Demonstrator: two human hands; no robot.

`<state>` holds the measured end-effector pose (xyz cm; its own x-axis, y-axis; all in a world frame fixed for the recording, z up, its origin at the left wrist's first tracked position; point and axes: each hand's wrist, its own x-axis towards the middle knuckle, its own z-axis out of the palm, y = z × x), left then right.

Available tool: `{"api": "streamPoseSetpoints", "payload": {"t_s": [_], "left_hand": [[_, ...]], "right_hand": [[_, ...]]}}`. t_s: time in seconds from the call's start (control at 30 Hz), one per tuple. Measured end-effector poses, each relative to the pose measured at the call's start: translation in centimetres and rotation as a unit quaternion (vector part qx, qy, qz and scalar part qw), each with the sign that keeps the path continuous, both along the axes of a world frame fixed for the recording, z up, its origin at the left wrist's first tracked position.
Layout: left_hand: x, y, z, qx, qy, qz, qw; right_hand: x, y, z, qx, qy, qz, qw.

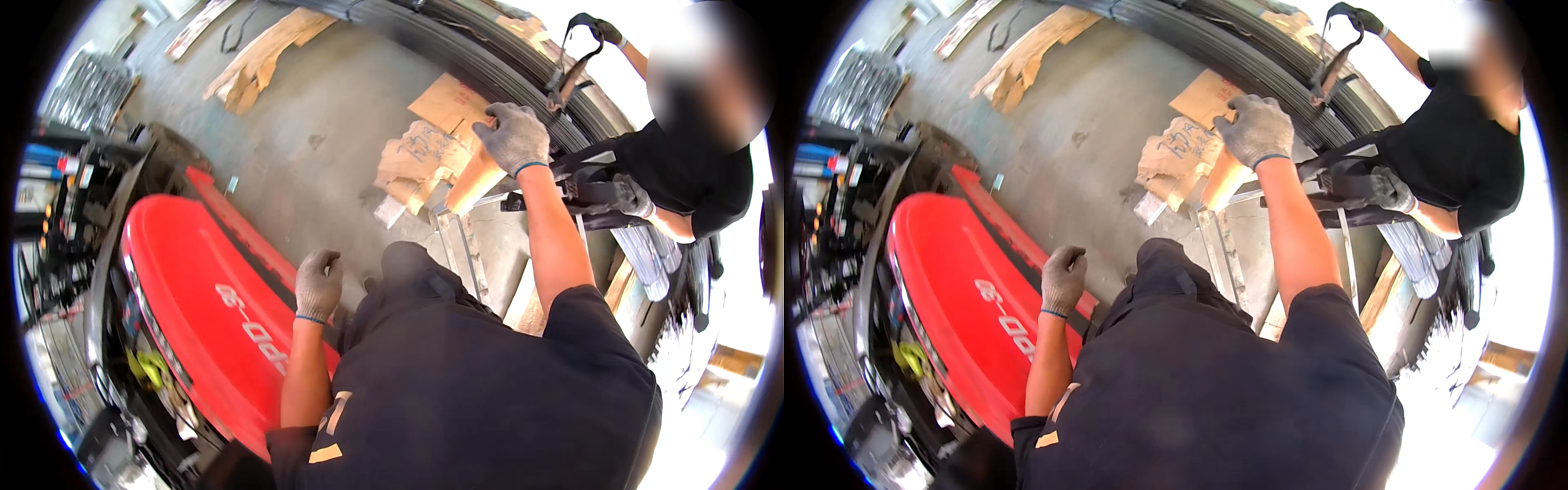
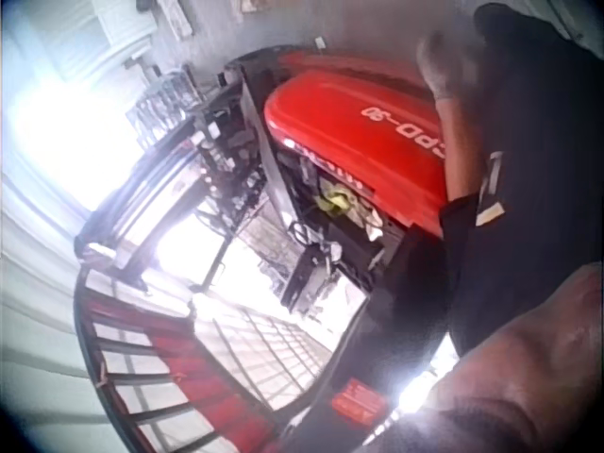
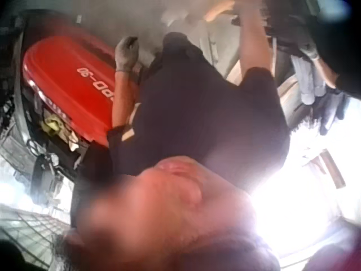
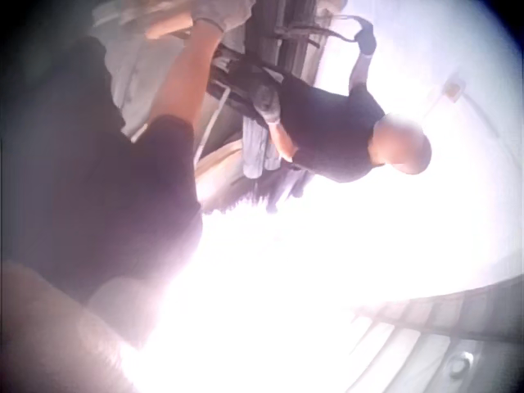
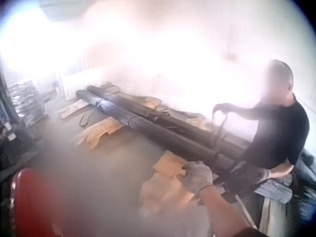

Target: The person lifts and carries a bundle of metal rods, places them on a rack, then walks to a forklift area and removes straps from a large bundle of rods. The person also walks around the workshop and briefly interacts with a coworker.

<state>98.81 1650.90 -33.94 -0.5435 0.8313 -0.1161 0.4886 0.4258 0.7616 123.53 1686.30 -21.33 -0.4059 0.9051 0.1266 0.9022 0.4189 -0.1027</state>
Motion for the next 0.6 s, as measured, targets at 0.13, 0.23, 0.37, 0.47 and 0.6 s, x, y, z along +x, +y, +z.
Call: {"api": "streamPoseSetpoints", "payload": {"t_s": [0.13,0.23,0.37,0.47,0.6], "left_hand": [[-4.2,2.0,-2.3,-0.034,-0.053,-0.008,0.998],[-7.3,3.3,-5.5,-0.067,-0.04,-0.037,0.996],[-13.0,2.1,-10.9,-0.195,-0.065,-0.072,0.976],[-18.0,2.2,-13.5,-0.294,-0.069,-0.145,0.942],[-23.4,4.6,-16.8,-0.318,-0.082,-0.143,0.934]], "right_hand": [[-1.0,0.1,0.1,0.0,0.028,-0.004,1.0],[-1.0,0.3,-0.1,0.001,0.048,-0.012,0.999],[-1.1,0.8,0.6,-0.035,0.071,-0.031,0.996],[-0.6,1.2,0.8,-0.015,0.072,-0.034,0.997],[-0.7,1.4,-0.1,-0.012,0.089,-0.031,0.995]]}}
